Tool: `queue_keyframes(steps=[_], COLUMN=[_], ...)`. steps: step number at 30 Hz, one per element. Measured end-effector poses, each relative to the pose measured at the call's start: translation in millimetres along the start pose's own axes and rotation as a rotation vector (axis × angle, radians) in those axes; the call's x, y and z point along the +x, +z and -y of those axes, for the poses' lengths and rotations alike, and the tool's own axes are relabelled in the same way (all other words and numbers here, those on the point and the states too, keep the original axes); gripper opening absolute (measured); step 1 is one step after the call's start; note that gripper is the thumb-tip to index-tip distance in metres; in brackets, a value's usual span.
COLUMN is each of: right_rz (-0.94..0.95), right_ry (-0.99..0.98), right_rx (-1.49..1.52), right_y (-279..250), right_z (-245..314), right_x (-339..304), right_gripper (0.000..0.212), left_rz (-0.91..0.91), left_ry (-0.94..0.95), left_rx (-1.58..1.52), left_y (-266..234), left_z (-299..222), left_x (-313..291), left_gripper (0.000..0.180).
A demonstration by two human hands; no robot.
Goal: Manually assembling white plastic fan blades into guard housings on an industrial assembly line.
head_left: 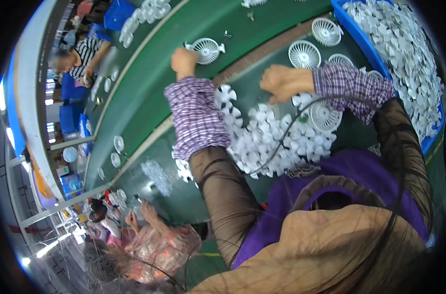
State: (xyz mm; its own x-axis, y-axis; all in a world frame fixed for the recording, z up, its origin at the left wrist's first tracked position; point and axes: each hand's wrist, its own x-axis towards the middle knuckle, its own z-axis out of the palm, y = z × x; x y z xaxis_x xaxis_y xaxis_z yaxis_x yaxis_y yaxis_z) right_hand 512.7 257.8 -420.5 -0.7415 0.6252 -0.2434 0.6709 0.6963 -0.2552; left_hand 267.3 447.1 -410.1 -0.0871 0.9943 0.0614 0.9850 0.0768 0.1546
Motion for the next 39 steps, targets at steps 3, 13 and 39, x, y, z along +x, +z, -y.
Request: queue_keyframes(steps=[3,13,39], right_rz=[-0.058,-0.092,-0.286], right_ry=[-0.016,-0.079,0.047], right_rx=[0.011,-0.016,-0.005], right_y=[8,-6,-16], right_z=[-5,19,1], right_x=[4,-17,-23], right_gripper=[0.045,0.042,0.035], left_rz=[0.064,0.148,-0.103], left_ry=[0.141,-0.046,-0.360], left_rx=[0.145,0.008,-1.137], left_y=[-38,-109,-68], left_z=[42,122,130], left_x=[-16,-219,-304], left_gripper=[0.040,0.034,0.034])
